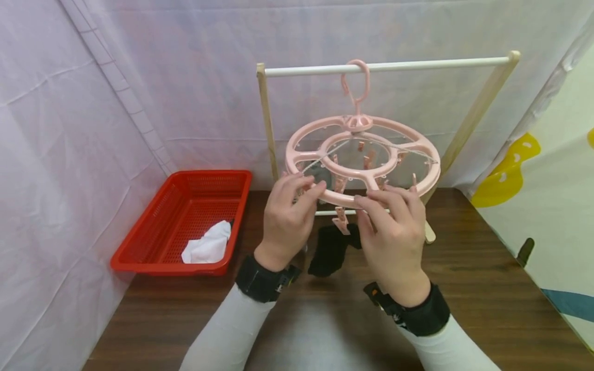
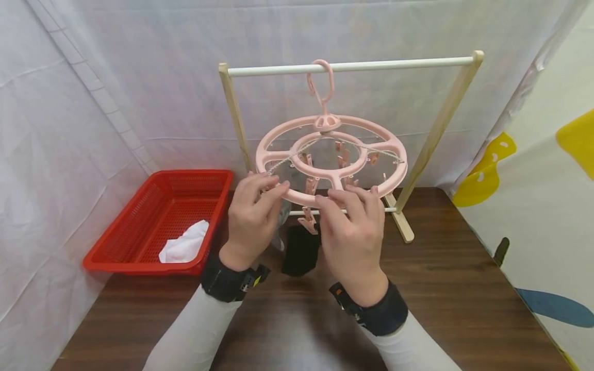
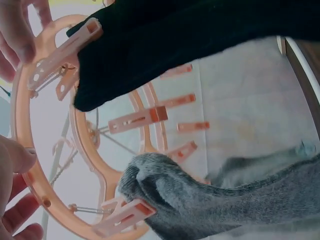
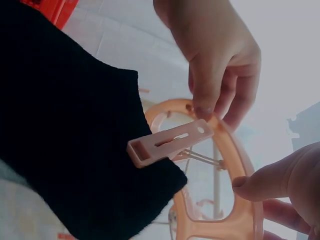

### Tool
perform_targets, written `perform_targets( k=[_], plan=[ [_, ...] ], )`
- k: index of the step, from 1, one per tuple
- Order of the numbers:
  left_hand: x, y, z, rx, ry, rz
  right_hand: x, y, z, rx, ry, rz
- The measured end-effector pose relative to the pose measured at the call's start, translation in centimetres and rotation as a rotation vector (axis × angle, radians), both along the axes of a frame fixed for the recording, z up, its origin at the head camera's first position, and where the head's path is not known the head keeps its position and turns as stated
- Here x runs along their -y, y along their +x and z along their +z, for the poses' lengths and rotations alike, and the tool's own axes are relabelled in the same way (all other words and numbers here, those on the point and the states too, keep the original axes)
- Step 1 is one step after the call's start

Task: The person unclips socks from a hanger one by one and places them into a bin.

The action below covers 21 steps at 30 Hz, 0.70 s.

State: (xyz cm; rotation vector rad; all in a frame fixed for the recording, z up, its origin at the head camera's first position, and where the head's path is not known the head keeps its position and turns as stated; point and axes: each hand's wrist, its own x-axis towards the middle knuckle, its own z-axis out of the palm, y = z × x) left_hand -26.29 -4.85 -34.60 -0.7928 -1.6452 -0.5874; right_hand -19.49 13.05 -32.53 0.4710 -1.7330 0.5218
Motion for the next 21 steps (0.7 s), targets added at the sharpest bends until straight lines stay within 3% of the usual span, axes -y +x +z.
perform_targets(
  k=[10, 16, 18, 21],
  plan=[
    [-0.7, 0.7, 0.0, -0.023, -0.002, 0.011, -1.4, -1.0, -0.1, 0.047, -0.002, 0.024],
    [-0.4, 0.6, -0.1, -0.018, 0.074, 0.007, -2.0, -1.6, 0.0, 0.056, -0.014, 0.069],
    [-0.4, 0.5, -0.2, -0.030, 0.121, -0.015, -2.2, -1.8, 0.0, 0.060, -0.021, 0.072],
    [-0.7, 0.7, -0.9, -0.087, 0.209, -0.131, -2.3, -2.0, -0.1, 0.071, -0.024, 0.084]
  ],
)
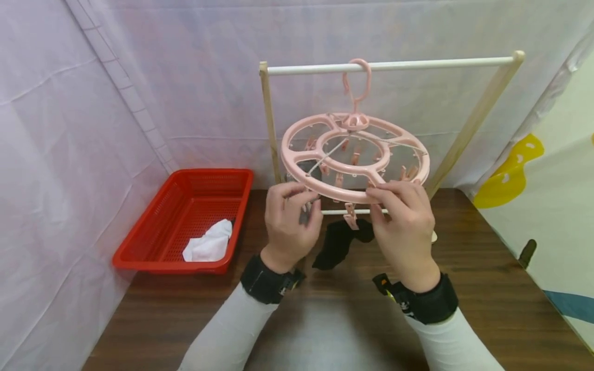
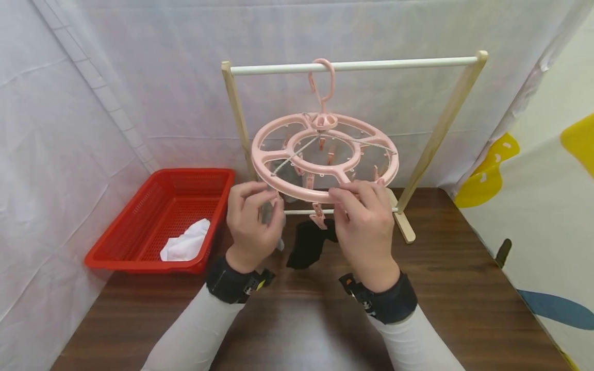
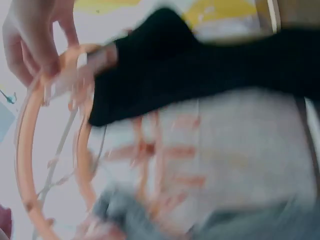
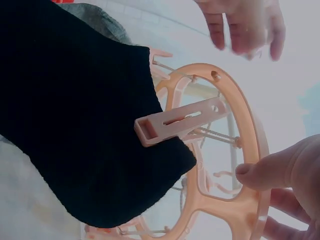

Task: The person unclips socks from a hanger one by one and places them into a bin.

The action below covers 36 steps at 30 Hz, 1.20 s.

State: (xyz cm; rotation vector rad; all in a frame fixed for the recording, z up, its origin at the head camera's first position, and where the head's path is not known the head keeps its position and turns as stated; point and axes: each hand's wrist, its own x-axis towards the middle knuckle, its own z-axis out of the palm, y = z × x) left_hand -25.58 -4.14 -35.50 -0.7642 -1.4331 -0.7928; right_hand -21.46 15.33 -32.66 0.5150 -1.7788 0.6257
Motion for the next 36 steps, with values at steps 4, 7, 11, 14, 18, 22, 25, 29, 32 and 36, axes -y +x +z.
perform_targets(
  k=[4, 7, 11, 14, 18, 22, 25, 29, 32, 36],
  plan=[
    [-1.0, 0.2, -2.4, -0.039, 0.027, -0.194, 0.0, -0.2, -0.1, 0.012, 0.006, 0.007],
    [-1.9, -0.1, -4.9, 0.066, -0.036, -0.242, 0.1, -0.2, -0.2, 0.012, 0.005, 0.002],
    [-2.9, -0.7, -7.9, 0.299, -0.089, -0.270, 0.2, 0.0, -0.1, 0.011, 0.009, -0.005],
    [-3.6, -0.9, -9.1, 0.483, -0.087, -0.327, 0.2, 0.1, -0.1, 0.009, 0.011, -0.006],
    [-4.1, -0.9, -9.9, 0.711, -0.067, -0.411, 0.3, 0.2, -0.1, 0.001, 0.007, 0.001],
    [-4.3, -1.0, -10.4, 0.852, -0.020, -0.444, 0.4, 0.3, 0.0, 0.007, 0.019, 0.002],
    [-4.3, -1.1, -10.8, 0.885, 0.004, -0.435, 0.4, 0.2, -0.1, 0.015, 0.041, -0.008],
    [-4.4, -1.3, -11.3, 0.879, 0.020, -0.399, 0.5, 0.0, -0.4, 0.022, 0.072, -0.040],
    [-4.5, -1.4, -11.6, 0.865, 0.032, -0.390, 0.5, -0.2, -0.7, 0.038, 0.085, -0.059],
    [-4.5, -1.5, -12.1, 0.876, 0.048, -0.402, 0.5, -0.3, -0.9, 0.077, 0.100, -0.068]
  ],
)
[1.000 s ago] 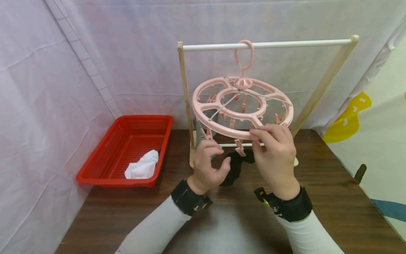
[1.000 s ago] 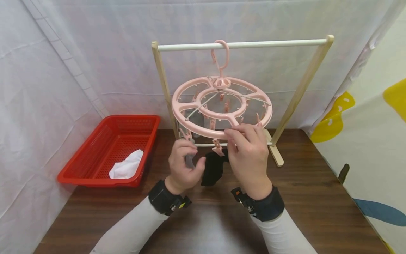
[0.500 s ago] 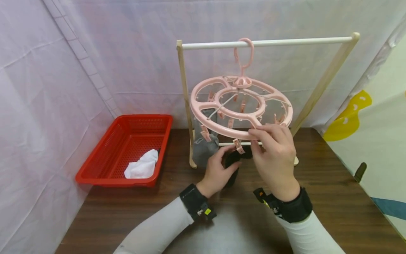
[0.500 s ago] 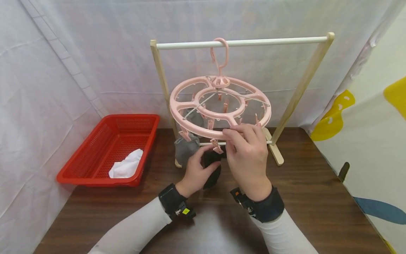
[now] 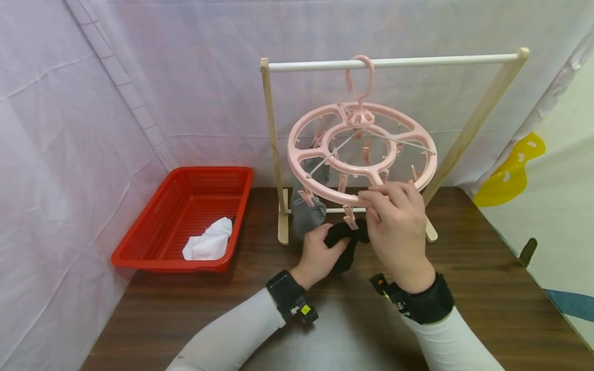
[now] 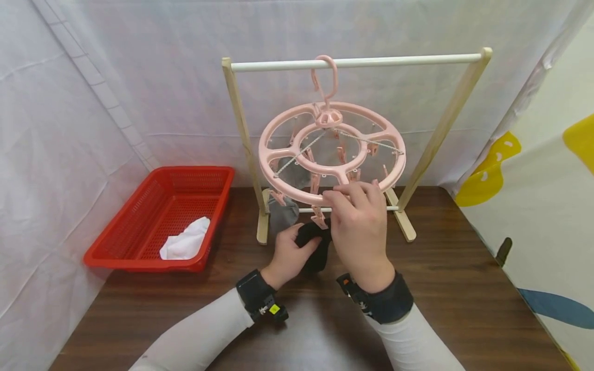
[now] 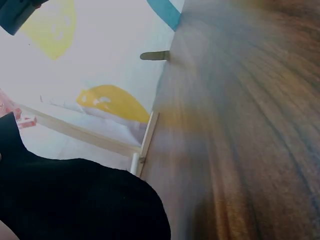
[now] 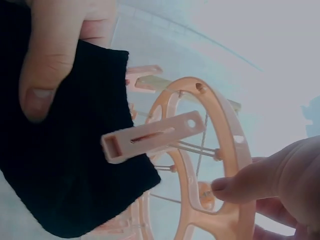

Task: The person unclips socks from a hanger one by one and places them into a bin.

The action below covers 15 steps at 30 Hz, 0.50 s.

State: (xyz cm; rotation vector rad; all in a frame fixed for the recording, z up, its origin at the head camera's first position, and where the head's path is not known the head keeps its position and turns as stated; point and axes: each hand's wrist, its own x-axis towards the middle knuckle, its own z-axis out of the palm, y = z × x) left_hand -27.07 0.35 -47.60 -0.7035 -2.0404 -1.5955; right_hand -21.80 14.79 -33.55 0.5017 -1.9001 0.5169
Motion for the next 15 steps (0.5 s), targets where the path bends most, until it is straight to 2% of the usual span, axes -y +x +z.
perform_targets(
  k=[6, 7, 13, 15],
  plan=[
    [-0.06, -0.27, -0.90, 0.065, -0.017, 0.002, -0.08, -0.40, -0.27, 0.050, 0.038, -0.028],
    [-0.09, -0.01, -0.60, 0.074, -0.015, 0.005, -0.10, -0.49, -0.35, 0.053, 0.044, -0.032],
    [-0.04, 0.03, -0.66, 0.122, -0.021, 0.000, -0.20, -0.80, -0.70, 0.069, 0.069, -0.051],
    [0.00, -0.31, -1.13, 0.128, -0.033, 0.003, -0.17, -0.69, -0.66, 0.089, 0.085, -0.060]
  ],
)
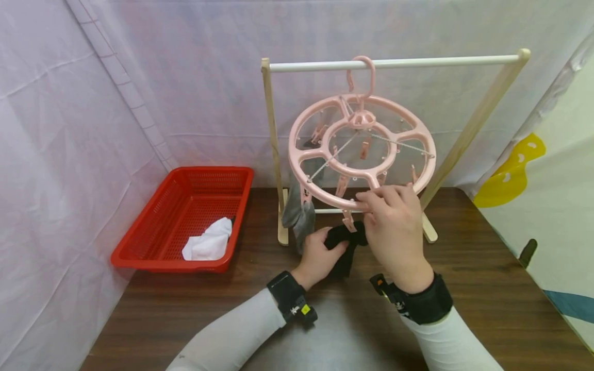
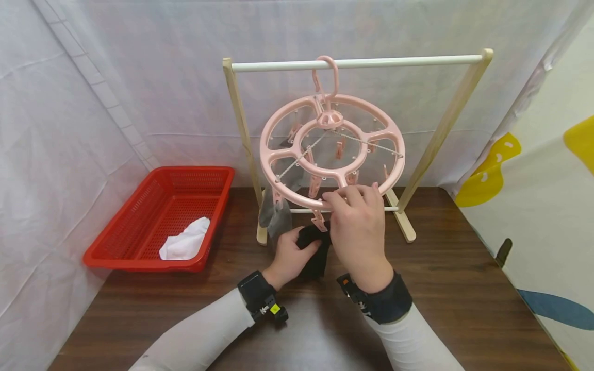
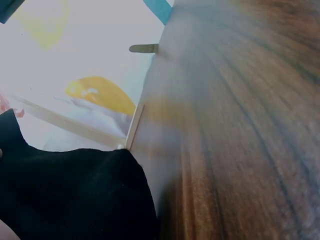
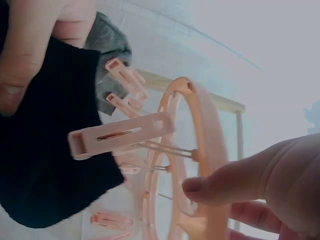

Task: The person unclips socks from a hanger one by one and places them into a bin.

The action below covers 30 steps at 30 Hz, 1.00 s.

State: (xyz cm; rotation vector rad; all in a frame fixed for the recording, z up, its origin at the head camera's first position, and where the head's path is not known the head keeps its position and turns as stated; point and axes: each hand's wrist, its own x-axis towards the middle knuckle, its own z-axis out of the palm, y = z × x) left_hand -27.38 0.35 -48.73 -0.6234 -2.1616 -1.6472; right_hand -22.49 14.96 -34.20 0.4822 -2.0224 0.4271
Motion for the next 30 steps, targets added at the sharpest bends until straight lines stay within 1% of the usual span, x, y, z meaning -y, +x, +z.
perform_targets(
  k=[4, 7, 11, 14, 17, 20, 23, 27, 30],
  plan=[
    [0.0, -0.1, -0.2, 0.009, -0.011, 0.002, 0.0, 0.7, 0.3, 0.063, 0.038, -0.002],
    [0.0, -0.2, -0.3, 0.027, -0.009, -0.014, -0.1, 1.4, 0.6, 0.101, 0.036, 0.021],
    [0.1, -0.3, -0.6, 0.048, -0.018, -0.013, -0.4, 2.4, 0.7, 0.151, 0.049, 0.057],
    [0.1, -0.5, -0.9, 0.054, -0.031, 0.000, -0.7, 2.9, 0.6, 0.234, 0.100, 0.075],
    [0.2, -0.7, -1.2, 0.065, -0.037, 0.001, -1.0, 3.1, 0.5, 0.369, 0.173, 0.079],
    [0.2, -0.9, -1.5, 0.078, -0.043, -0.004, -1.2, 3.0, 0.3, 0.518, 0.258, 0.053],
    [0.3, -1.0, -1.7, 0.084, -0.046, -0.010, -1.3, 2.5, 0.0, 0.622, 0.329, 0.006],
    [0.2, -1.1, -2.0, 0.079, -0.057, -0.009, -1.6, 1.6, -0.9, 0.681, 0.382, -0.064],
    [0.1, -1.1, -2.1, 0.063, -0.069, -0.001, -2.0, 0.7, -1.6, 0.696, 0.371, -0.073]
  ],
)
